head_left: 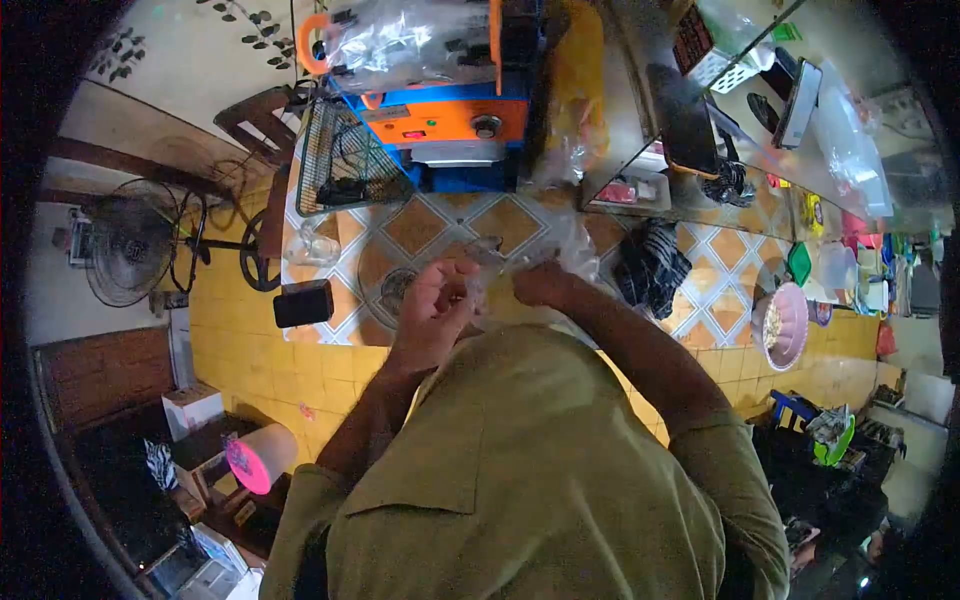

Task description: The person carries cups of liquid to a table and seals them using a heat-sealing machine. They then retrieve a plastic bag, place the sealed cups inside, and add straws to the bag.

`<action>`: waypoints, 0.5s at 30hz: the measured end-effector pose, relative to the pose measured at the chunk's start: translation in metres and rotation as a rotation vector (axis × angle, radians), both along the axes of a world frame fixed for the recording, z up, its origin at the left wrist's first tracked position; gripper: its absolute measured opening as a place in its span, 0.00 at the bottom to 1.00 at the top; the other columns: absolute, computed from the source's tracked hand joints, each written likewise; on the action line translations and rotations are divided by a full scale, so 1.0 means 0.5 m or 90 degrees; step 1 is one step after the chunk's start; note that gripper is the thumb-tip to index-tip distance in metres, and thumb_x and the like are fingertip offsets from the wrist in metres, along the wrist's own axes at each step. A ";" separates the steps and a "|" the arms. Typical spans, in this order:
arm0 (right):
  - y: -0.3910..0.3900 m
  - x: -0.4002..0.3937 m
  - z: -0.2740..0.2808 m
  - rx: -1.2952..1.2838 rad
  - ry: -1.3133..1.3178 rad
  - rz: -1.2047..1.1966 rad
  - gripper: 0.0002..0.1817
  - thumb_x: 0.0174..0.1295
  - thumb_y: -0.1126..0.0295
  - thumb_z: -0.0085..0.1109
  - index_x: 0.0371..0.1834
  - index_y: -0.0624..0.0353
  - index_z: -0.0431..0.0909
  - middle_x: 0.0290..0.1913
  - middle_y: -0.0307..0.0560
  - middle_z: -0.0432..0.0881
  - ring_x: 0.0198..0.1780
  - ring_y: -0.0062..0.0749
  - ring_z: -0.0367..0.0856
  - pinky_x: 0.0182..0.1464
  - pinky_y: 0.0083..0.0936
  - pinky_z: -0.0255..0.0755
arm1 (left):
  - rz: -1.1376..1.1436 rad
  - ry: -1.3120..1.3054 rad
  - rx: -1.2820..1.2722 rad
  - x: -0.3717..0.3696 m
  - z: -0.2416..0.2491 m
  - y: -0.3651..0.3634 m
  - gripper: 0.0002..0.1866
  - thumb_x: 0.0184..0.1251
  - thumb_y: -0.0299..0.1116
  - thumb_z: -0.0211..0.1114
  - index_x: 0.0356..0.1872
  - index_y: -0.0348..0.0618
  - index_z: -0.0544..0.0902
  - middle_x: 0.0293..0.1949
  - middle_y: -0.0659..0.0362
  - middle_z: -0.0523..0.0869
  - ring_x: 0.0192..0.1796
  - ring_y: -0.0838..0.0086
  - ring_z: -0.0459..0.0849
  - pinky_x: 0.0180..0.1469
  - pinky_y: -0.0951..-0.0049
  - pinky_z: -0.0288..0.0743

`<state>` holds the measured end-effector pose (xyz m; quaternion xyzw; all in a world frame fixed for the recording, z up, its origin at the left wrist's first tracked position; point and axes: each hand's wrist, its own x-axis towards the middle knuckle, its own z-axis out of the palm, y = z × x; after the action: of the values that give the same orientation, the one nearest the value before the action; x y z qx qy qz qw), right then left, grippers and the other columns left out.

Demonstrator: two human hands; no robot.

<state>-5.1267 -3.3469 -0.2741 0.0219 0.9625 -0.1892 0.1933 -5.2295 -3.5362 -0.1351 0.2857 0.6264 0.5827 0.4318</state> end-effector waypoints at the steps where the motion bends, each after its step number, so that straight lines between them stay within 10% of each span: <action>1: -0.002 -0.001 -0.009 0.014 0.019 0.040 0.11 0.51 0.69 0.55 0.32 0.63 0.82 0.35 0.60 0.83 0.38 0.50 0.83 0.41 0.49 0.75 | 0.026 -0.030 0.029 0.003 -0.004 -0.004 0.20 0.60 0.21 0.60 0.54 0.38 0.70 0.43 0.59 0.78 0.43 0.77 0.79 0.47 0.75 0.75; 15: -0.069 -0.001 0.084 0.176 0.108 0.000 0.13 0.55 0.64 0.56 0.40 0.60 0.82 0.41 0.57 0.81 0.42 0.53 0.81 0.46 0.52 0.73 | 0.074 -0.074 0.168 0.022 -0.043 -0.030 0.18 0.64 0.19 0.57 0.55 0.35 0.70 0.46 0.58 0.79 0.50 0.76 0.77 0.55 0.74 0.71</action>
<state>-5.1273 -3.3812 -0.2321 0.0322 0.9922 -0.0563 0.1063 -5.2186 -3.5513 -0.1566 0.2687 0.5338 0.6997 0.3916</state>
